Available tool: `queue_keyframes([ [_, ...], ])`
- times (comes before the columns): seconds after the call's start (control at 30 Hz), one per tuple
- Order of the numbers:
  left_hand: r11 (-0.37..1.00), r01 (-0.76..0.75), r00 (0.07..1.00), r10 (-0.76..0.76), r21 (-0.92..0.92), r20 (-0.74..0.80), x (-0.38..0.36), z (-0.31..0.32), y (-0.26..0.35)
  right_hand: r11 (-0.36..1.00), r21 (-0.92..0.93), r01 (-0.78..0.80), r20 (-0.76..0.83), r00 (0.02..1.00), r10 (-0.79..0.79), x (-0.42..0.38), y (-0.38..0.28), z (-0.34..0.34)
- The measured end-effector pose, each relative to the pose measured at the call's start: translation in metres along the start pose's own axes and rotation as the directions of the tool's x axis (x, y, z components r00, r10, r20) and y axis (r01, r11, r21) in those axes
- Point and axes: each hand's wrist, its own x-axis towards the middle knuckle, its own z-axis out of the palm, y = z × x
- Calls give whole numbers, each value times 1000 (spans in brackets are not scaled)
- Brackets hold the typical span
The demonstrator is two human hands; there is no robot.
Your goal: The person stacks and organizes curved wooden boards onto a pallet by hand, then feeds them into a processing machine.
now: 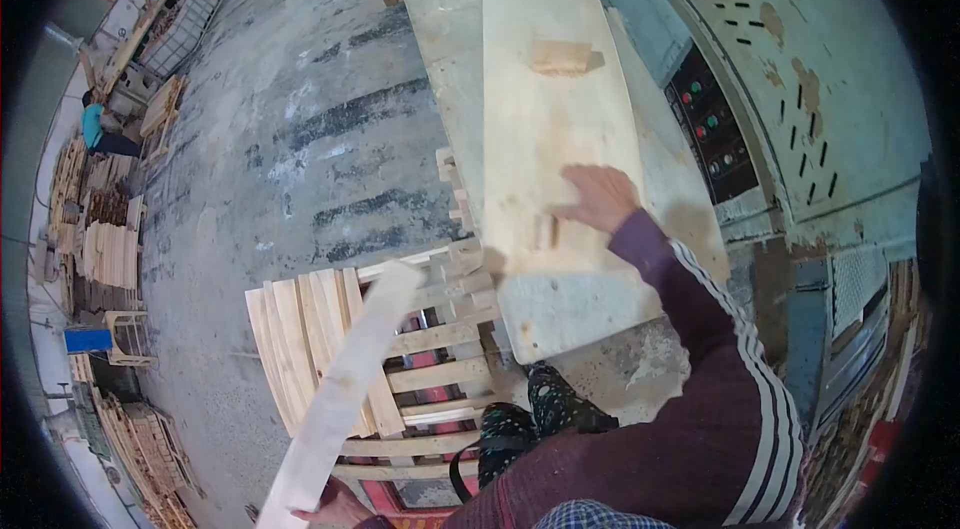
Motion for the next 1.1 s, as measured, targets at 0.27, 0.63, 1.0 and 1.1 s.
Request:
queue_keyframes([
  [0.27,970,178,970,-202,169,138,-5,-34,31,982,-4,188,-9,982,-188,-257,31,-21],
  [0.63,917,229,678,-391,327,622,-60,27,12,962,-192,195,155,974,-166,-419,94,-53],
  [1.0,925,151,391,-380,349,838,-237,206,-5,986,9,167,-150,975,-163,-463,55,-142],
  [1.1,946,-88,140,-299,313,944,-283,246,10,986,131,99,-330,943,-51,-488,57,-176],
])
